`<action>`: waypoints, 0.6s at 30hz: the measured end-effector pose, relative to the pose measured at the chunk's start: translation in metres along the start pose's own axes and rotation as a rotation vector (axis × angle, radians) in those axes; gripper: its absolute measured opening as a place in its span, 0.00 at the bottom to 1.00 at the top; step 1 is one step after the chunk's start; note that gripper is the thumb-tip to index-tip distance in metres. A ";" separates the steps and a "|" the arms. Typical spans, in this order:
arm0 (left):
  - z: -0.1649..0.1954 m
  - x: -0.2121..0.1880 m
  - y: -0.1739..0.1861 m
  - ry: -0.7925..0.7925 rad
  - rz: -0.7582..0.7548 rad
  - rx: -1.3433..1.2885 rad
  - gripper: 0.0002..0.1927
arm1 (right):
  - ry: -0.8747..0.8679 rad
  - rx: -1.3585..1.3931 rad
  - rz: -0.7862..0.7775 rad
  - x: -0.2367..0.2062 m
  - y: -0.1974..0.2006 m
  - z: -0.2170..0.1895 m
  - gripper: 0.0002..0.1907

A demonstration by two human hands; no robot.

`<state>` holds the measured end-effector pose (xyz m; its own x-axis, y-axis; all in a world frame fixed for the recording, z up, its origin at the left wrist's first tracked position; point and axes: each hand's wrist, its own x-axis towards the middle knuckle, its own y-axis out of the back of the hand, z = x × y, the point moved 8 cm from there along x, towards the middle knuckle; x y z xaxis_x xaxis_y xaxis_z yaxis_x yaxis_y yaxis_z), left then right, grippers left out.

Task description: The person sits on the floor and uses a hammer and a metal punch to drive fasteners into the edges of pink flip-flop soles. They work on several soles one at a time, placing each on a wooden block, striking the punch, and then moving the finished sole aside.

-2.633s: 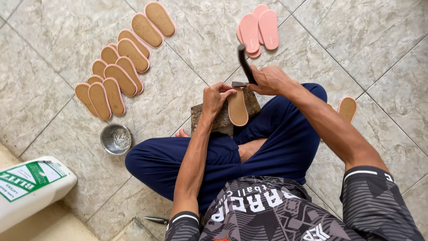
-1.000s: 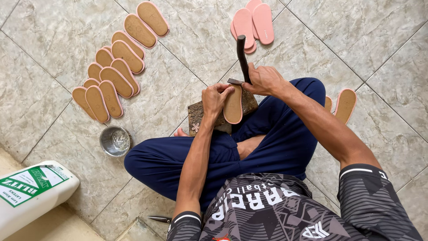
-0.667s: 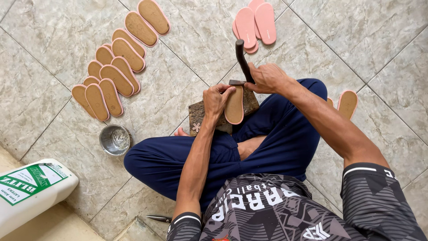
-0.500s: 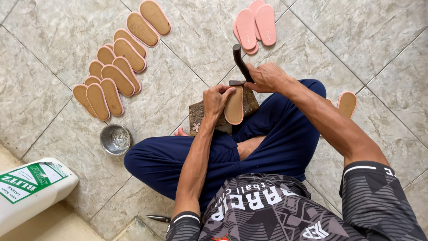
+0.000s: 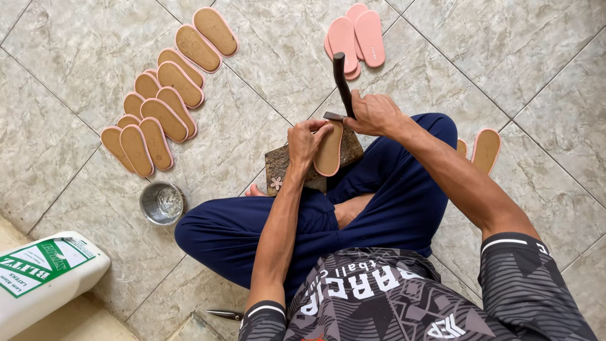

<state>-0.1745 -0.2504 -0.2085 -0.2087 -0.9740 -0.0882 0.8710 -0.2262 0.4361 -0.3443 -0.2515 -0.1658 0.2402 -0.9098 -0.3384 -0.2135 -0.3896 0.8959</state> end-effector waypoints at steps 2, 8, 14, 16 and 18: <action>-0.003 0.001 -0.001 -0.017 0.007 -0.009 0.13 | 0.004 -0.003 0.013 0.001 -0.002 0.001 0.28; -0.016 0.002 -0.005 -0.027 0.009 0.013 0.13 | 0.031 -0.053 -0.022 0.006 -0.019 0.012 0.27; -0.022 0.002 -0.006 -0.030 0.030 0.003 0.14 | 0.137 -0.079 -0.024 0.015 -0.021 0.020 0.27; -0.019 0.002 -0.005 -0.042 0.027 0.002 0.14 | 0.164 -0.107 -0.033 0.015 -0.023 0.019 0.27; -0.015 0.003 -0.004 -0.045 0.016 0.002 0.15 | 0.187 -0.166 -0.046 0.014 -0.022 0.019 0.28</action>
<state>-0.1716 -0.2524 -0.2242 -0.2142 -0.9759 -0.0408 0.8737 -0.2101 0.4387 -0.3537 -0.2588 -0.1957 0.4206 -0.8434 -0.3344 -0.0432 -0.3868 0.9212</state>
